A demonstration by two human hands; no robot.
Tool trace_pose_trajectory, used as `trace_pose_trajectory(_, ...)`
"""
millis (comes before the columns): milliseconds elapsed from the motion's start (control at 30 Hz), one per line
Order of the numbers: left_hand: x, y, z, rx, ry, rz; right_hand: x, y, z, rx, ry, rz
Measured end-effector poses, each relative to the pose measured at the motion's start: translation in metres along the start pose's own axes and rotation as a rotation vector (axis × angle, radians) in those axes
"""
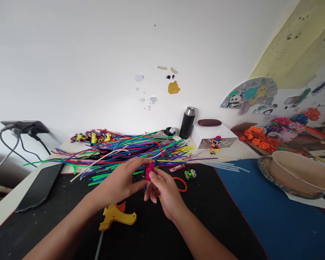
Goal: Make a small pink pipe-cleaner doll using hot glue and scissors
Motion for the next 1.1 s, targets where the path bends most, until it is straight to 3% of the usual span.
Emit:
trace_pose_trajectory(533,-0.003,0.002,0.0,-0.049,-0.014,0.007,0.0,0.008,0.007,0.051,0.049,-0.14)
trace_pose_trajectory(1100,-0.011,-0.001,0.001,0.007,-0.083,-0.028,0.003,0.006,0.003,0.005,0.05,-0.033)
Point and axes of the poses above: each hand's wrist, its own z-axis towards the middle knuckle, its own y-axis out of the back of the hand, x = y × z, the point moved 8 cm from there along z, towards the middle knuckle, and after that the axes turned 3 degrees about z, right-handed, at the moved point
